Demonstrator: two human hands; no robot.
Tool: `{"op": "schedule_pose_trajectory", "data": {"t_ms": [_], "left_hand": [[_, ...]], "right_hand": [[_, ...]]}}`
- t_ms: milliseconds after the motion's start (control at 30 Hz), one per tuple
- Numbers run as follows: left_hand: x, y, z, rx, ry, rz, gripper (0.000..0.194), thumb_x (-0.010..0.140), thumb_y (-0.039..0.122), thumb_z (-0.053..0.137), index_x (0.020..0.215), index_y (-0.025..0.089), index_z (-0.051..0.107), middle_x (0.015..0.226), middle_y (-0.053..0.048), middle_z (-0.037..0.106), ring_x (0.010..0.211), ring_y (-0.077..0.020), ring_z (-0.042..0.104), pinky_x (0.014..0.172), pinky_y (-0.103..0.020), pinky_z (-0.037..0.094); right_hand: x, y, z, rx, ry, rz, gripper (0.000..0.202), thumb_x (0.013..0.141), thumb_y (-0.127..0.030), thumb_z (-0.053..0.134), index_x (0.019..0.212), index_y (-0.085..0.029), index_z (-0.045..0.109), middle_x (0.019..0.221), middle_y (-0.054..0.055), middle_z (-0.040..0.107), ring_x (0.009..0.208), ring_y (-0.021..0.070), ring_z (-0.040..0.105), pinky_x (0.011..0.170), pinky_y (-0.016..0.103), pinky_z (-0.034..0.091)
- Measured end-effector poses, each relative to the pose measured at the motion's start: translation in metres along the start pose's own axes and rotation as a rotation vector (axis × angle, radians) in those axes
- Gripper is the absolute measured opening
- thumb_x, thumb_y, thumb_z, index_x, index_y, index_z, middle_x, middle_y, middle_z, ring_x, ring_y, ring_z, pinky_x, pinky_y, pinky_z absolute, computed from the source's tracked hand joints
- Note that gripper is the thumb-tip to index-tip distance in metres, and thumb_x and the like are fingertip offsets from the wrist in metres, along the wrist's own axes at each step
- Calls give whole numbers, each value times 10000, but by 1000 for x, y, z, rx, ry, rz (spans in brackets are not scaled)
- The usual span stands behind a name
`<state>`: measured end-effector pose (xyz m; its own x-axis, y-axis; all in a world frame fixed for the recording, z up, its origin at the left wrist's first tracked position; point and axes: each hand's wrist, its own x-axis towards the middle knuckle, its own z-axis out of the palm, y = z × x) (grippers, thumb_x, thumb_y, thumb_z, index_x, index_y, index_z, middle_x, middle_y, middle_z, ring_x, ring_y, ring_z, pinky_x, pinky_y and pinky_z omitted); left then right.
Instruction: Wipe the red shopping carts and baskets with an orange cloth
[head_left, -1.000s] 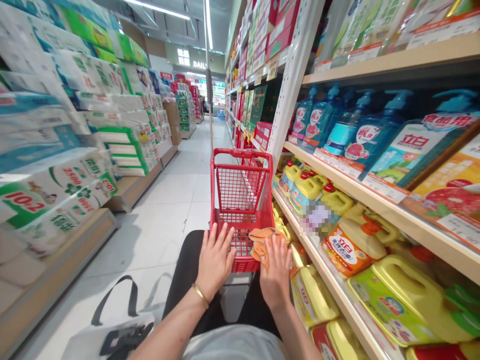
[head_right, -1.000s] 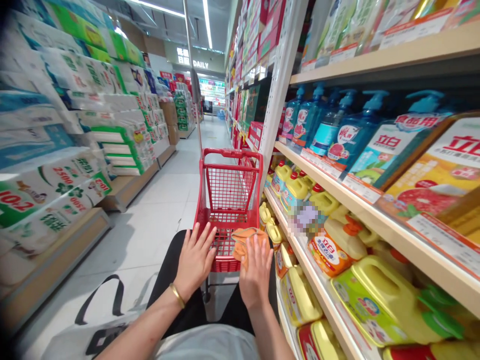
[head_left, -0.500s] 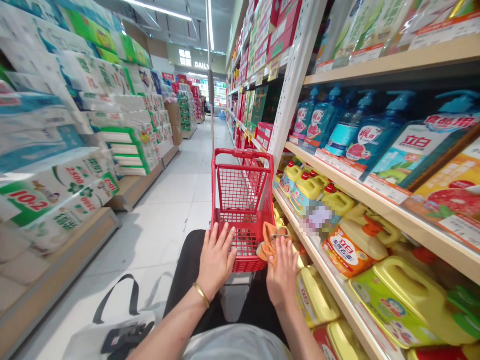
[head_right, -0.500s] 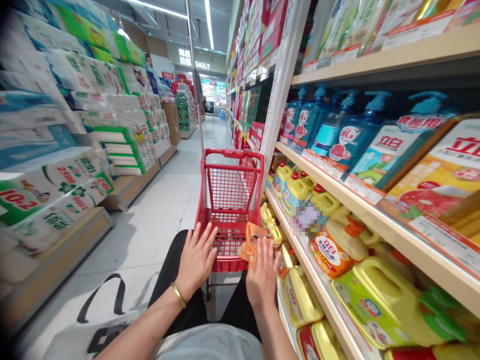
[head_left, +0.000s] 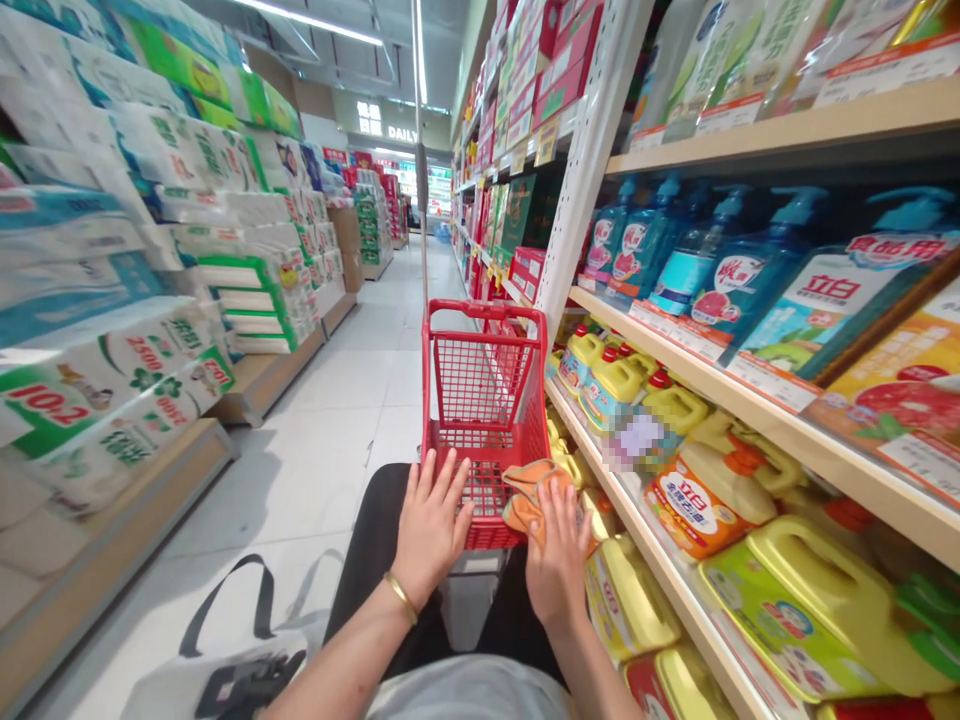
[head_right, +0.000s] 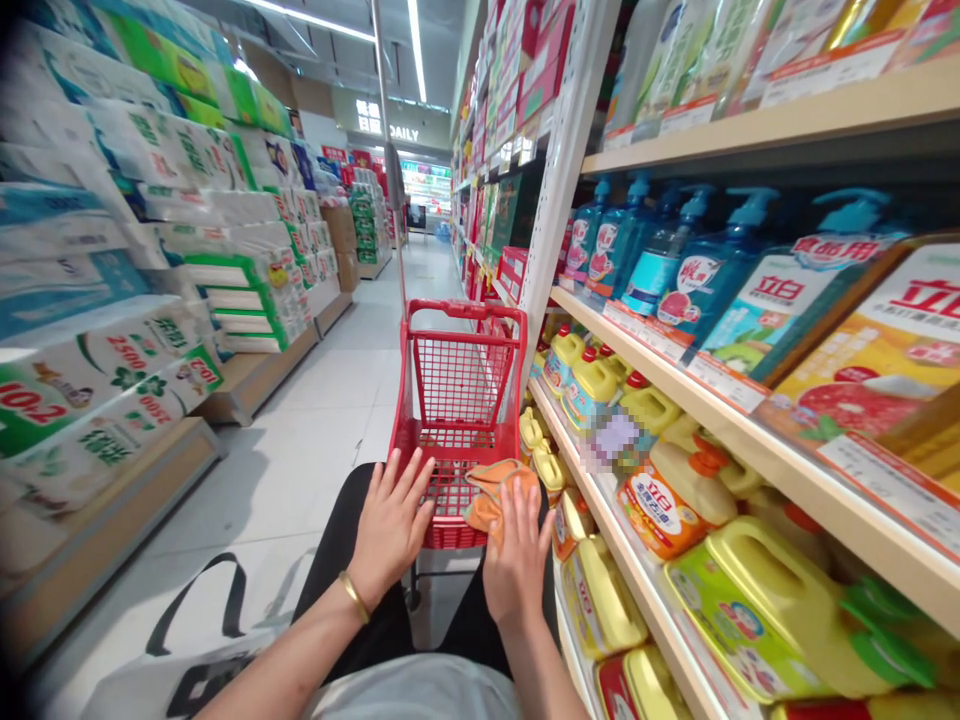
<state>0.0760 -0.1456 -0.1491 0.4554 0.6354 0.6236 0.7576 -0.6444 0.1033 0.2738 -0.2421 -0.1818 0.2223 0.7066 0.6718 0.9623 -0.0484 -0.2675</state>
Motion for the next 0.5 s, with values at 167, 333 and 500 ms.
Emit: {"op": "schedule_pose_trajectory", "data": {"t_ms": [167,333,500], "left_hand": [[-2,-7,3,-2,2,-5,621,1028,324,490,1627,244,351,1704,-56,306,1618,-341,121,1280,-620,244],[0,-9,3,-9,31,3,635,1029,316,484,1639,262,317,1701,-58,309,1614,-340,144,1269,-627,269],[1,-1,1,-20,32,12,642,1017,309,502,1634,258,334,1694,-53,328,1613,-336,156,1285,-618,247]], "right_hand": [[-9,-52,7,89,-88,-205,566,1051,-250,441,1613,-262,382,1649,44,435,1598,310,224,1292,622,140],[0,-33,1,26,-100,-207,631,1046,-225,438,1655,-285,284,1643,41,441,1560,266,337,1317,585,57],[3,0,-2,0,11,-31,648,1063,-204,370,1681,-230,178,1673,89,383,1606,291,205,1278,619,225]]}}
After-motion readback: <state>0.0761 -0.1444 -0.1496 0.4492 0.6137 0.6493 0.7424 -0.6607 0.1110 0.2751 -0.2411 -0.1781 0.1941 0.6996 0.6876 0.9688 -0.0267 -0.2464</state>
